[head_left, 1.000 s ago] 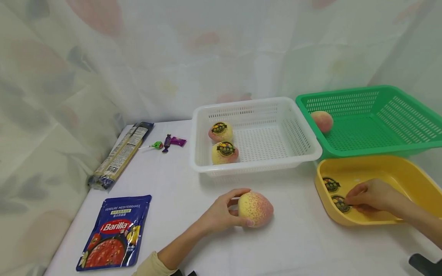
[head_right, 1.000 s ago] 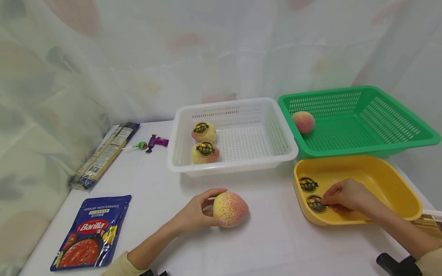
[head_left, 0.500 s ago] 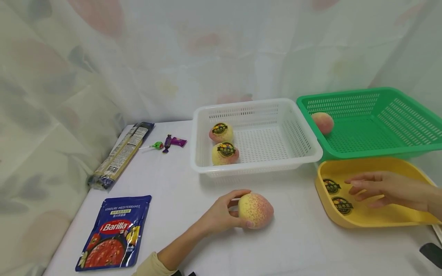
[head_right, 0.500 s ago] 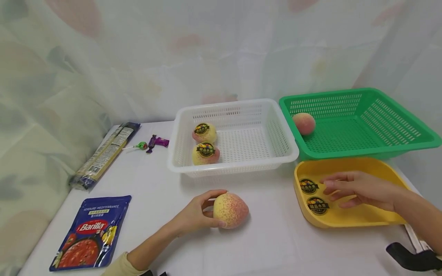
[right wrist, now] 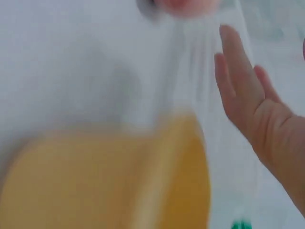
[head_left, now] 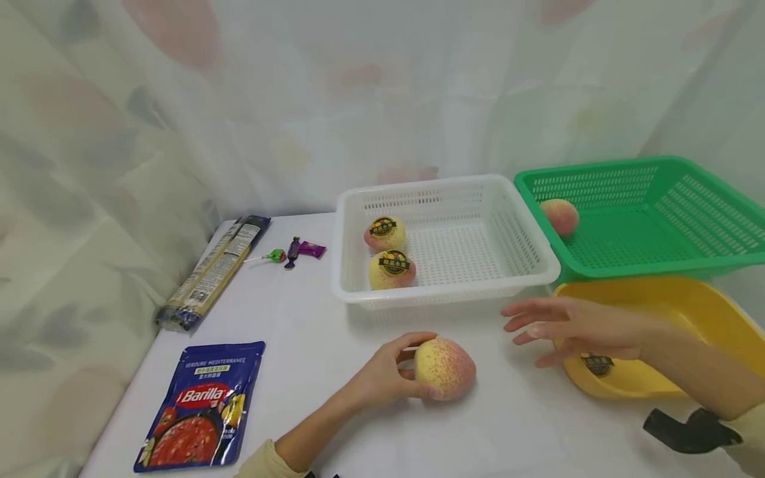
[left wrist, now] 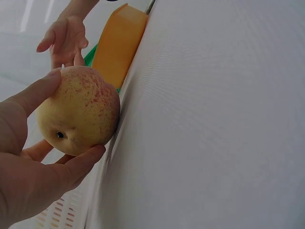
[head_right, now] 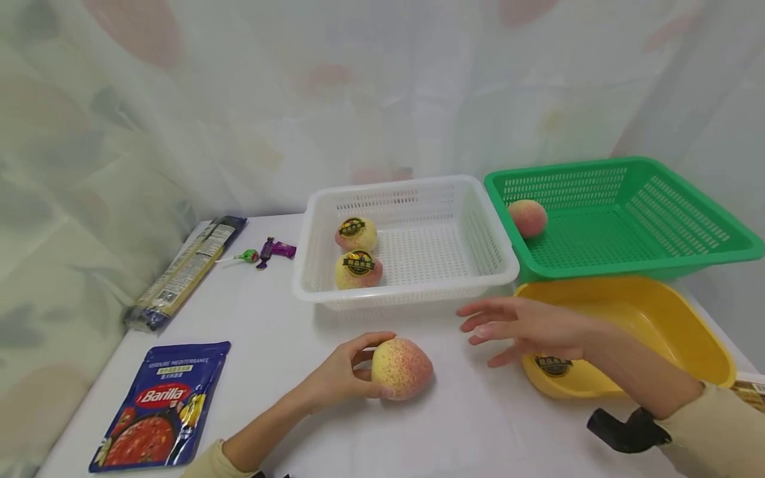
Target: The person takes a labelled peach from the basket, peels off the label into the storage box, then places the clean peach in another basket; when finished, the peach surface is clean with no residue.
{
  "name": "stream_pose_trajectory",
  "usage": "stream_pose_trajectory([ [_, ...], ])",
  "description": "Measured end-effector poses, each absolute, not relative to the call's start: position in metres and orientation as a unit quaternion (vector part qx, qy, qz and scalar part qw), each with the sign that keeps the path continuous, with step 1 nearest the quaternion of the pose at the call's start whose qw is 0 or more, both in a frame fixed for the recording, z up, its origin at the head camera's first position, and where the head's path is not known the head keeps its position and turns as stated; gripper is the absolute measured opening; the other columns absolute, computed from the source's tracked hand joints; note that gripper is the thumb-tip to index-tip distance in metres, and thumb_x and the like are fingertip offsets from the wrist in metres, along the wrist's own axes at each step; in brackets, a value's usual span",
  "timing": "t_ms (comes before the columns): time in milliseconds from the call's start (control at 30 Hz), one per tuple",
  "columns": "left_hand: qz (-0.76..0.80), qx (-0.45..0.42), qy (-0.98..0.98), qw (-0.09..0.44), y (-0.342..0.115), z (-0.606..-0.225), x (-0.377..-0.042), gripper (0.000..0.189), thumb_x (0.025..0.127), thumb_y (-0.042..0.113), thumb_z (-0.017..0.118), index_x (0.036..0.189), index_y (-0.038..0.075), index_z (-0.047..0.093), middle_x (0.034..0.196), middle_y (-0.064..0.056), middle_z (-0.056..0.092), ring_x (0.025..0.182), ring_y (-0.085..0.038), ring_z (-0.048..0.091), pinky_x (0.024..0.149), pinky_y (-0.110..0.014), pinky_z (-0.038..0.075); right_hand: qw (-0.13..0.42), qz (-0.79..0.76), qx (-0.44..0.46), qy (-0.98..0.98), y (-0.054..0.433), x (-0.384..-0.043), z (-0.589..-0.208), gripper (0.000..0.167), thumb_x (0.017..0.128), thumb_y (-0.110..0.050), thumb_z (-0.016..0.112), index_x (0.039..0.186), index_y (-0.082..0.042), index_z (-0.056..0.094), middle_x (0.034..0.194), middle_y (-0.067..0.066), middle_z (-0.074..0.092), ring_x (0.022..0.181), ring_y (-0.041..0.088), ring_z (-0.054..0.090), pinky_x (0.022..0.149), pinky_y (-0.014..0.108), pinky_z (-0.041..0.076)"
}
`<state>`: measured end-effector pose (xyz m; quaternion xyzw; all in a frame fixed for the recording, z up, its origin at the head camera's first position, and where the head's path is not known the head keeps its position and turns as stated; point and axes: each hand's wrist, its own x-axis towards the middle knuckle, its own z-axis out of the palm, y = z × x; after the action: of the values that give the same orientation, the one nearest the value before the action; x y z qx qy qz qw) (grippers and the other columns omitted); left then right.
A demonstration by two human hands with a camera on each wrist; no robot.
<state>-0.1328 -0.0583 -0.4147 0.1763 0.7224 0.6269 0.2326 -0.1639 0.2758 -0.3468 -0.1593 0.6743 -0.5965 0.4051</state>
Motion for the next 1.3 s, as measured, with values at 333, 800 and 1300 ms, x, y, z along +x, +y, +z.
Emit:
stream_pose_trajectory([
  [333,0.625,0.177,0.725,0.229,-0.057,-0.415,-0.132,0.07,0.072,0.0,0.081,0.134,0.009,0.051,0.132,-0.002,0.05,0.119,-0.024,0.049,0.09,-0.027,0.05,0.395,-0.599,-0.086,0.691,0.2,-0.159,-0.382,0.062,0.091,-0.022,0.066,0.141,0.0,0.035,0.133,0.019,0.043,0.111,0.031,0.052,0.082,0.049,0.054],
  [800,0.608,0.195,0.734,0.232,-0.061,-0.412,-0.132,0.072,0.075,0.006,0.081,0.138,0.011,0.046,0.136,-0.003,0.047,0.122,-0.023,0.047,0.093,-0.029,0.049,0.394,-0.633,-0.096,0.66,0.173,-0.152,-0.392,0.063,0.084,-0.014,0.074,0.136,0.0,0.041,0.124,0.02,0.044,0.1,0.028,0.056,0.081,0.045,0.055],
  [1300,0.693,0.124,0.708,-0.052,-0.135,-0.338,-0.16,0.046,0.095,0.004,0.058,0.138,0.0,0.044,0.136,-0.017,0.047,0.122,-0.027,0.05,0.096,-0.03,0.047,0.387,-0.63,-0.096,0.667,0.171,-0.15,-0.392,0.061,0.083,-0.012,0.075,0.134,0.0,0.043,0.121,0.019,0.044,0.098,0.027,0.056,0.082,0.042,0.055],
])
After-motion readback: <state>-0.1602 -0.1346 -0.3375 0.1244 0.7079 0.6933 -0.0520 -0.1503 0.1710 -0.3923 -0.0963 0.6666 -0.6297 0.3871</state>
